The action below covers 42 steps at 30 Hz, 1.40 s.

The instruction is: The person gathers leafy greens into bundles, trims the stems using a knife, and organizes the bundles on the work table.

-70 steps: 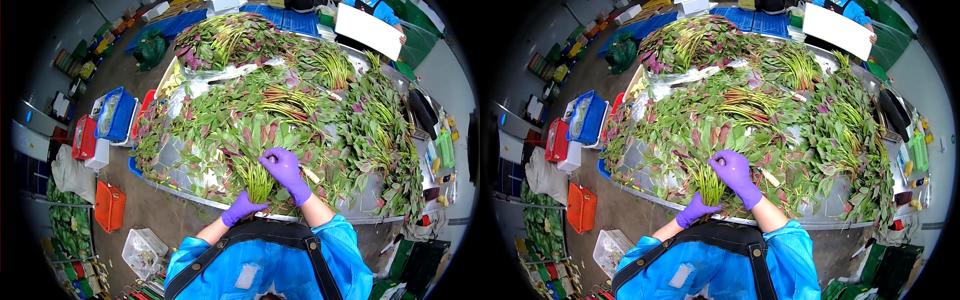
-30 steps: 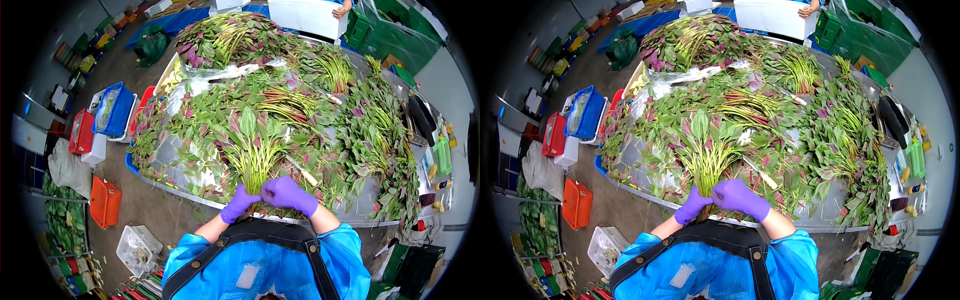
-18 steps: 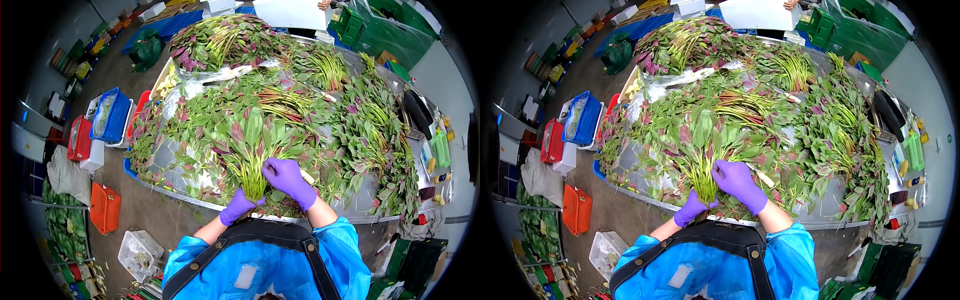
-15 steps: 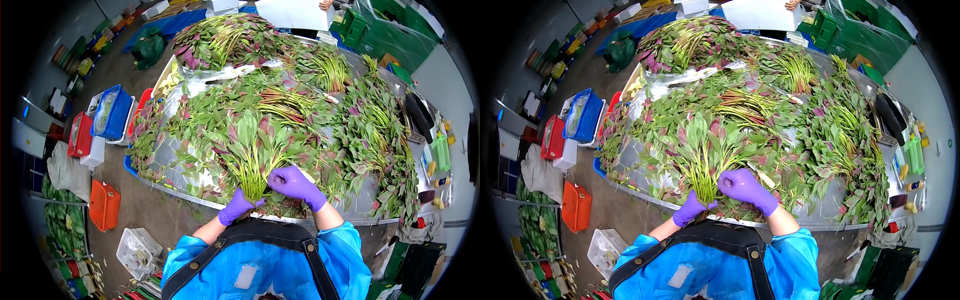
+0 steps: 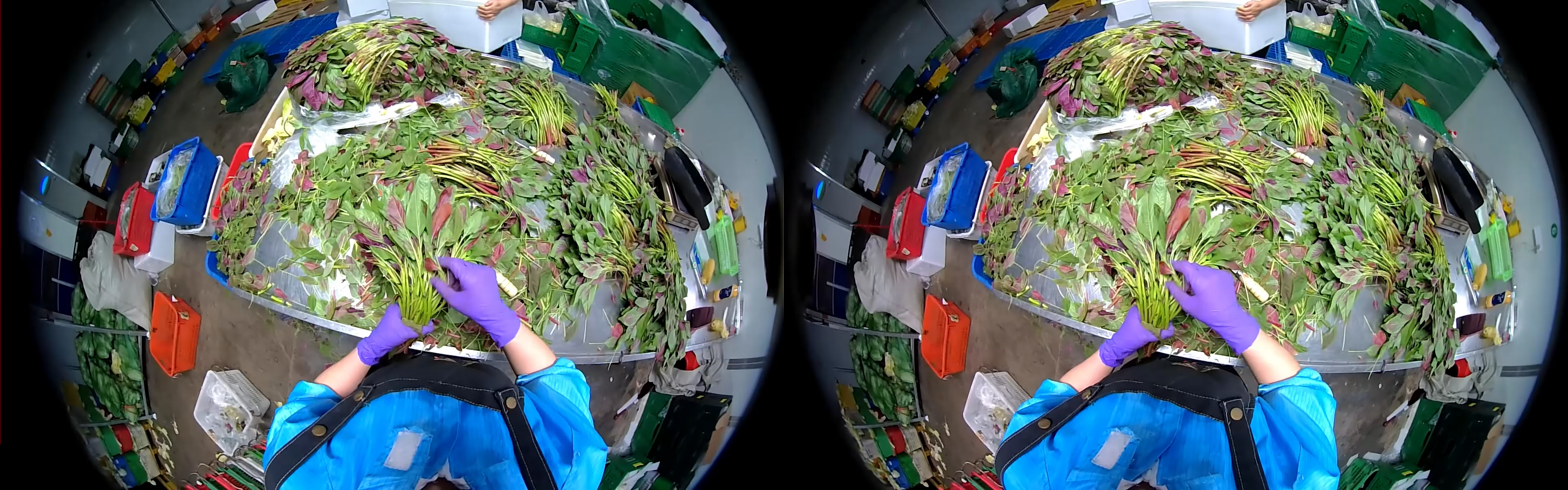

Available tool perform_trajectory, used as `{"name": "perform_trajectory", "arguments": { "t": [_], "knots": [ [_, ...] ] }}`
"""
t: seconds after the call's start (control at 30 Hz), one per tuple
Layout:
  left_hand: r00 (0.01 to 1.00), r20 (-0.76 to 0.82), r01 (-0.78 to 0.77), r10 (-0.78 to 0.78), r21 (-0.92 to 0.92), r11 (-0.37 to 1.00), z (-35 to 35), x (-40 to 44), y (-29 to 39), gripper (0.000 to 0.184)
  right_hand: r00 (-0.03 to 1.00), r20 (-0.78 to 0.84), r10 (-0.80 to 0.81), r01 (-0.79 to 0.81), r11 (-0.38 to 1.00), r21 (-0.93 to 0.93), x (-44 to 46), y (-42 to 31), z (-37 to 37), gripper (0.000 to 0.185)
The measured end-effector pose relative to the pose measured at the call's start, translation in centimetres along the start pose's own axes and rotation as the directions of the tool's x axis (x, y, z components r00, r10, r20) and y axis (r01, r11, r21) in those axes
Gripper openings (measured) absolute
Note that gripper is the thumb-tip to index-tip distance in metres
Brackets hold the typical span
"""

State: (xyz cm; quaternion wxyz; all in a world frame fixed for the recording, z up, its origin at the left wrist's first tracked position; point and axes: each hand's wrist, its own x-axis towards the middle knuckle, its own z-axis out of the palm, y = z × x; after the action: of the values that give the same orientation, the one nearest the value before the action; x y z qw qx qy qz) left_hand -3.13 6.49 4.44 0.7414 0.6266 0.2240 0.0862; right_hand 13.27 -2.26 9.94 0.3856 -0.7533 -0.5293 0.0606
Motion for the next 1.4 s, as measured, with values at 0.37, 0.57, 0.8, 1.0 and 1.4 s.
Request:
{"name": "perform_trajectory", "arguments": {
  "t": [0.37,0.57,0.8,1.0,1.4],
  "knots": [
    [0.998,-0.041,0.039,-0.050,-0.227,0.973,-1.1,-0.2,-1.1,0.037,0.796,0.022,0.605,-0.489,0.622,0.611,-2.9,3.2,0.5,0.033],
    [0.993,-0.056,0.084,-0.103,-0.268,0.960,0.0,0.0,0.4,0.035,0.767,-0.198,0.611,-0.482,0.751,0.451,-4.1,7.2,2.0,0.029],
    [0.995,-0.045,0.078,-0.086,-0.162,0.984,-1.8,-0.3,-0.4,0.037,0.871,-0.065,0.486,-0.490,0.865,-0.110,-3.5,7.5,-1.9,0.045],
    [0.997,-0.060,0.039,-0.046,-0.103,0.994,-1.6,-0.1,0.3,0.037,0.874,0.035,0.484,-0.448,0.776,0.445,-0.7,2.6,1.6,0.046],
    [0.988,-0.125,0.053,-0.096,-0.312,0.949,-2.7,-0.2,-1.3,0.038,0.799,0.181,0.574,-0.475,0.417,0.775,-2.2,2.8,1.6,0.019]
  ]
}}
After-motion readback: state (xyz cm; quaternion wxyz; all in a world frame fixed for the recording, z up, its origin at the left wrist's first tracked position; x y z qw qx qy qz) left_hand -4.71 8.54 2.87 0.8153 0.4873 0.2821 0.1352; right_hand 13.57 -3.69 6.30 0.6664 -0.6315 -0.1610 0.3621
